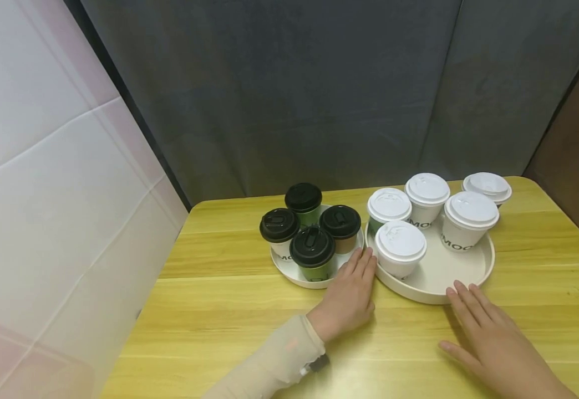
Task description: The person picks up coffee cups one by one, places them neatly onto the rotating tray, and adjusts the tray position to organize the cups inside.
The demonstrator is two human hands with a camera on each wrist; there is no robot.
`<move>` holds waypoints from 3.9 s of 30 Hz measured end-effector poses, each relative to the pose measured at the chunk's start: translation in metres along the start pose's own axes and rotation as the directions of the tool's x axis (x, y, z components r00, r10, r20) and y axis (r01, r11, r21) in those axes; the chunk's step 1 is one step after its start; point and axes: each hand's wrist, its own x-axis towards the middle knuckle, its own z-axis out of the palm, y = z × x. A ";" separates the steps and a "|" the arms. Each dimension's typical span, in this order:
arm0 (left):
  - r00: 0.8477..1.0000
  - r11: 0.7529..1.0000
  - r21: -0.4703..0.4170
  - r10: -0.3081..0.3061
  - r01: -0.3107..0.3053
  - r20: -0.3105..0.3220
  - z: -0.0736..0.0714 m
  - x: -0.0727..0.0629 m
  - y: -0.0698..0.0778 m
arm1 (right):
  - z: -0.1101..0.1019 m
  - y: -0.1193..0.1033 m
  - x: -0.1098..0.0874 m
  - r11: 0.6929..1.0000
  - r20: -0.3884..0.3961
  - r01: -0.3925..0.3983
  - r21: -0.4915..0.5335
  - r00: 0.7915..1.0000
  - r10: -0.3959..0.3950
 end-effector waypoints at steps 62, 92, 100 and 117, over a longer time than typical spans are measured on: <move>0.967 0.812 -0.557 0.249 -0.173 0.062 -0.123 0.142 0.037 | -0.099 0.159 0.205 0.915 0.218 -0.399 0.064 0.900 0.377; 0.977 0.700 -0.714 0.140 0.015 0.159 -0.112 0.175 0.030 | -0.104 0.162 0.211 0.892 0.179 -0.450 0.049 0.882 0.436; 0.979 0.653 -0.756 0.126 0.037 0.158 -0.115 0.180 0.023 | -0.129 0.157 0.217 0.901 0.110 -0.430 0.050 0.899 0.423; 0.990 0.468 -0.882 0.087 0.062 0.115 -0.116 0.188 0.020 | -0.169 0.135 0.223 0.921 0.025 -0.386 0.053 0.923 0.385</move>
